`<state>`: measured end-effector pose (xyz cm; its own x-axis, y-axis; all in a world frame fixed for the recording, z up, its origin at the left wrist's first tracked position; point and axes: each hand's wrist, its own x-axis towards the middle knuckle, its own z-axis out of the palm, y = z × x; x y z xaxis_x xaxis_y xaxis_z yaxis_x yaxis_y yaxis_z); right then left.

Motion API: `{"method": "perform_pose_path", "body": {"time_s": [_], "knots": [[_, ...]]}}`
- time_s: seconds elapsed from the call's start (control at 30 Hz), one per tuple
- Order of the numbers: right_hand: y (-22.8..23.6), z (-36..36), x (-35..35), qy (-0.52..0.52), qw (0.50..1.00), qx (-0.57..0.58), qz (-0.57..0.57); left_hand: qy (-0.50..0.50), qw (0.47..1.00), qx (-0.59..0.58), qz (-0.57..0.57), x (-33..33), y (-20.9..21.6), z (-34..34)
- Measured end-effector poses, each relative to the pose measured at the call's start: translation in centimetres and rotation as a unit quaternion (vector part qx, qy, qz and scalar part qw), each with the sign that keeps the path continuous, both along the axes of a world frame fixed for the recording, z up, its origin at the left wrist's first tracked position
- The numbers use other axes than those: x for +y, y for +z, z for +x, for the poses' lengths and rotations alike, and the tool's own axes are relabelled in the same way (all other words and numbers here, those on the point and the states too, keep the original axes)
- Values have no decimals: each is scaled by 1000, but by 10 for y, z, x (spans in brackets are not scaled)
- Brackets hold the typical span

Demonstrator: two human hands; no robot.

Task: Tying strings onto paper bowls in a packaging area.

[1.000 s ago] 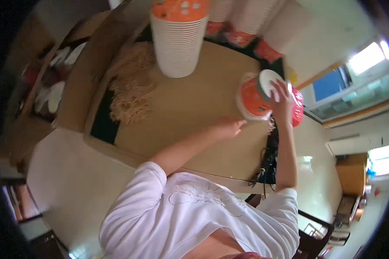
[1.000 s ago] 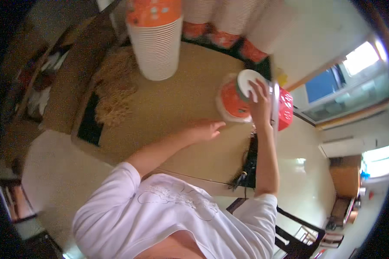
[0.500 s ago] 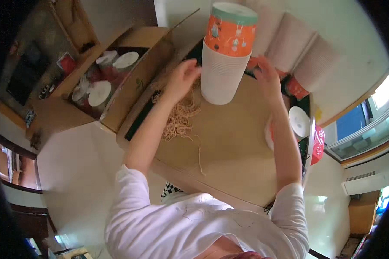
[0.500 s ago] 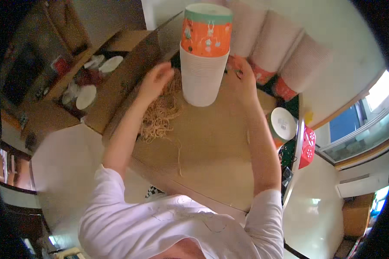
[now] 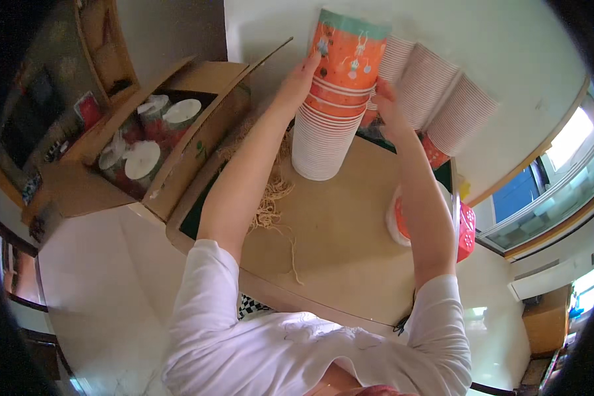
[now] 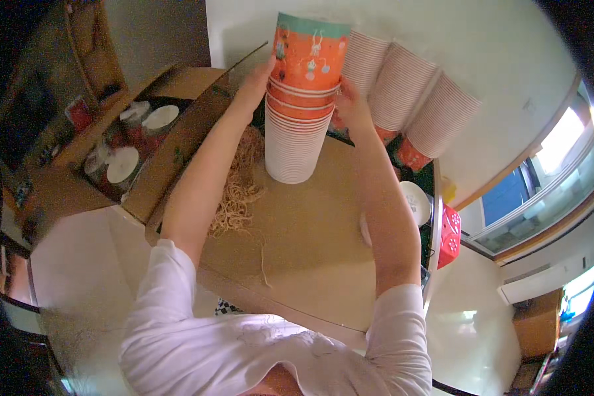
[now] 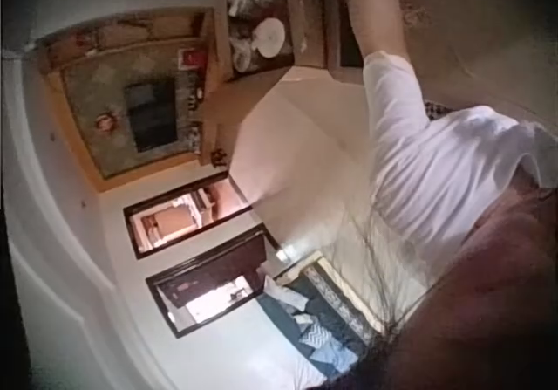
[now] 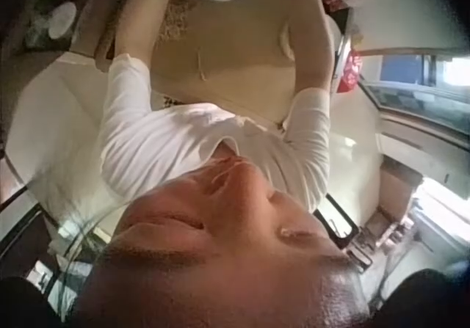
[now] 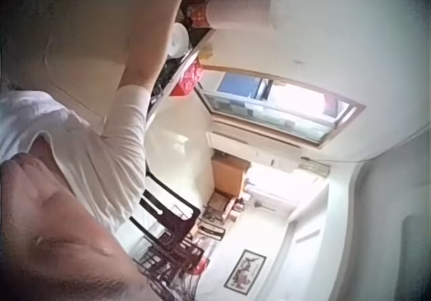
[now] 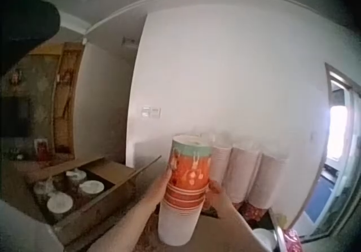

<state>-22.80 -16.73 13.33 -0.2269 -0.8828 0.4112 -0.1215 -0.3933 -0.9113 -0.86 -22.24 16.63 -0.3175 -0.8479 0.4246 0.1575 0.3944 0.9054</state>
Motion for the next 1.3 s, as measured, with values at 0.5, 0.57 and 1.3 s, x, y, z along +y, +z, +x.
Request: {"method": "perform_pose_path", "body": {"time_s": [0.5,0.57,1.3], "knots": [[105,36,66,-118,931,207,-279,-17,977,186,-106,36,51,12],[119,59,93,-238,866,301,-320,-75,965,227,-111,39,48,16],[-88,66,213,-113,790,595,101,-69,978,-177,81,190,-211,100]]}}
